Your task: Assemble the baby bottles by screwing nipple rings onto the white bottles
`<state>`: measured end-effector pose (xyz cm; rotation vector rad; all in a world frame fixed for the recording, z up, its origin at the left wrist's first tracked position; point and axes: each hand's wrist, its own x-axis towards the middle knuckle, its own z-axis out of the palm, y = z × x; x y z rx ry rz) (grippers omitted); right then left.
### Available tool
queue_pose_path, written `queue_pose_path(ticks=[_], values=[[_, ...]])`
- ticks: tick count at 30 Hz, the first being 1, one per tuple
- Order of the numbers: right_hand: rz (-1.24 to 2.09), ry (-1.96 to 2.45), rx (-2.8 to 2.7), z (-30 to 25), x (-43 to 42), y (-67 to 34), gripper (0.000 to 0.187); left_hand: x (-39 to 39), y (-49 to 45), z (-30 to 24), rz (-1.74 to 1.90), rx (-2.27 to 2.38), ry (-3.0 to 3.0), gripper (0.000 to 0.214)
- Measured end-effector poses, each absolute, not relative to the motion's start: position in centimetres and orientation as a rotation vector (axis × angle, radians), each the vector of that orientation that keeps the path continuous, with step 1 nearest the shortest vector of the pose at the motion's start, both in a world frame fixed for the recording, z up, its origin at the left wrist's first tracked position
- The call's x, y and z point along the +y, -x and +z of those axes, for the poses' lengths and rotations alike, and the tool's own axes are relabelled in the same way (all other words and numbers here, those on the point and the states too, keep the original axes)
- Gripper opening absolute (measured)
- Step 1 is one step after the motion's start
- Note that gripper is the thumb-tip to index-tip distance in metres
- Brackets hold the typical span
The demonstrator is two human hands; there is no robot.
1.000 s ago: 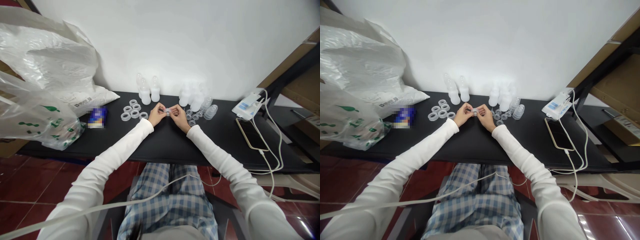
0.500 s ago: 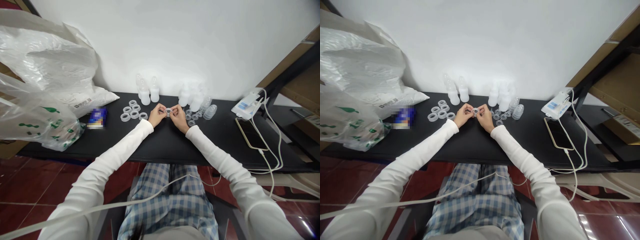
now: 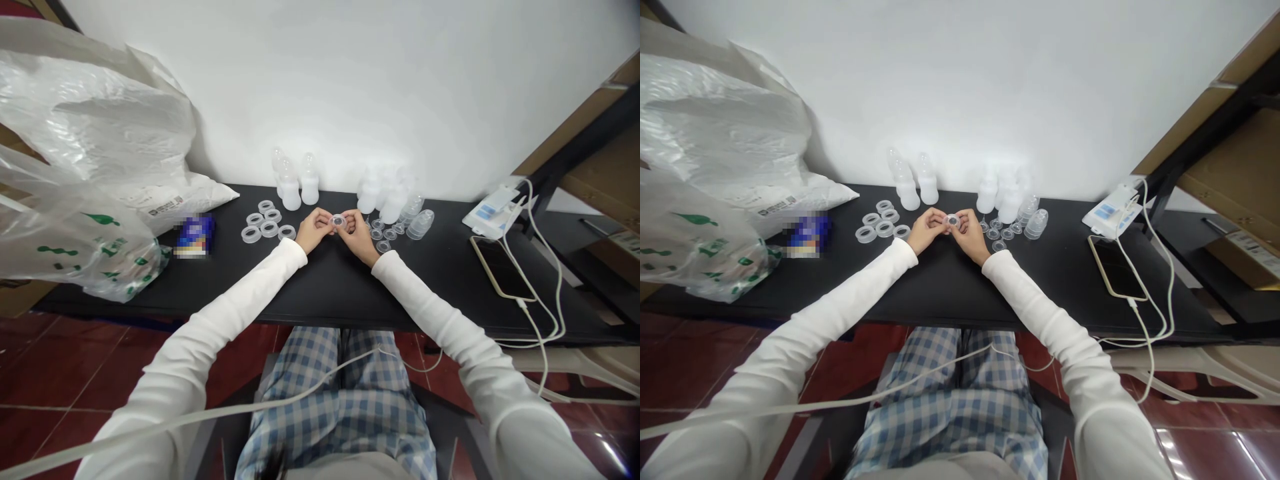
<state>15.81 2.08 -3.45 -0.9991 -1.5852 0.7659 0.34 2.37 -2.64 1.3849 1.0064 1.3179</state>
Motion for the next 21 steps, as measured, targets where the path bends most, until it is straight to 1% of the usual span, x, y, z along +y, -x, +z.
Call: queue_pose_path(ticks=[10,21], values=[[0.803,1.014,-1.510,-3.7,2.1,-15.6,0.038,2.2,-0.5,-2.6,1.313,1.011,-1.385,0.029],[0.674,0.986,-1.541,-2.7,1.3,-15.6,0.034,1.9,-0.7,-2.9,1.320,0.959,-1.452,0.032]])
